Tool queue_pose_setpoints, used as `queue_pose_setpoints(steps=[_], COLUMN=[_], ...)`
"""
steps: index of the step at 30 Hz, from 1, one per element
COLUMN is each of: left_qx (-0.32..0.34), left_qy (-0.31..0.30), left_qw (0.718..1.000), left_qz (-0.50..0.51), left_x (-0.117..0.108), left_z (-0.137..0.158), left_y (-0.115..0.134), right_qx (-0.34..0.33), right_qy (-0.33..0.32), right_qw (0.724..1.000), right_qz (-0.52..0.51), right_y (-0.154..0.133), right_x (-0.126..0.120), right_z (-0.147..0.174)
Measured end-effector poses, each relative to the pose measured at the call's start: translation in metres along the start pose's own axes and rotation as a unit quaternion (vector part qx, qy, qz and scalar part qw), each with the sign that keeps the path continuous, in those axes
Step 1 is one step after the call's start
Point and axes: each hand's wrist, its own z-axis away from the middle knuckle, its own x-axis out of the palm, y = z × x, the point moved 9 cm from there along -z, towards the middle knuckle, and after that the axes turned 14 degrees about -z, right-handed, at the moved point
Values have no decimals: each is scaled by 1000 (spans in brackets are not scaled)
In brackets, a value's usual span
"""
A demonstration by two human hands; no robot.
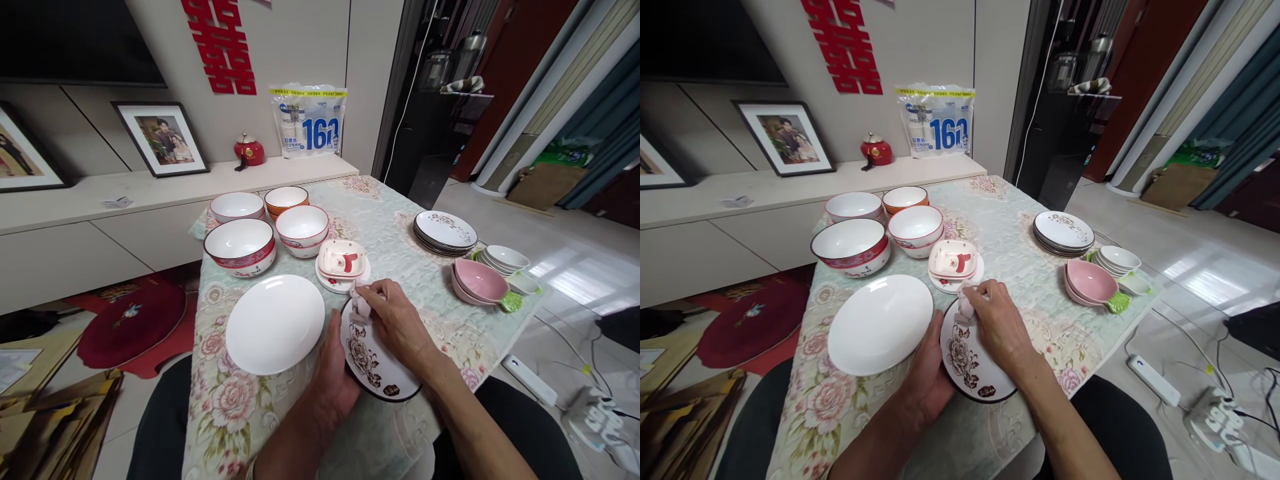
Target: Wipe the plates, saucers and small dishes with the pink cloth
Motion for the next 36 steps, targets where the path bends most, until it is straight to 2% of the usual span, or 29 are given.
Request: queue_pose_setpoints(steps=[5, 10, 12, 15, 17, 19, 20, 22, 25, 27, 29, 31, 34, 36], left_qx=[21, -25, -22, -7, -8, -2, 4, 13, -7, -22, -27, -28, -31, -31], left_qy=[-36, -4, 1, -41, -51, -25, -9, 15, 39, 55, 64, 63, 58, 46], left_qw=[998, 1000, 1000, 999, 998, 998, 998, 996, 996, 996, 996, 997, 997, 998], left_qz=[46, 2, -1, -6, -31, -59, -70, -82, -80, -69, -55, -43, -27, -16], left_x=[7, 0, 0, 9, 10, 3, -1, -7, -12, -14, -15, -15, -13, -9], left_z=[4, 8, 9, 8, 6, 5, 5, 4, 4, 3, 3, 3, 4, 6], left_y=[8, 4, 6, 8, 5, 3, 3, 3, -1, -2, -2, -3, -3, -2], right_qx=[-17, -20, -6, 11, 24, 43, 57, 84, 93, 77, 78, 106, 167, 219], right_qy=[-82, -196, -239, -293, -304, -261, -212, -77, 106, 171, 192, 176, 94, 28], right_qw=[992, 964, 946, 922, 921, 943, 960, 989, 989, 981, 978, 977, 970, 948], right_qz=[-94, -181, -218, -252, -241, -203, -173, -94, 33, 59, 15, -54, -149, -229], right_y=[-26, -45, -45, -38, -25, -4, 9, 33, 46, 42, 40, 45, 57, 65], right_x=[11, 11, 9, 3, -5, -20, -30, -57, -91, -100, -102, -99, -81, -62], right_z=[4, 17, 24, 34, 39, 37, 33, 27, 27, 29, 31, 31, 30, 32])
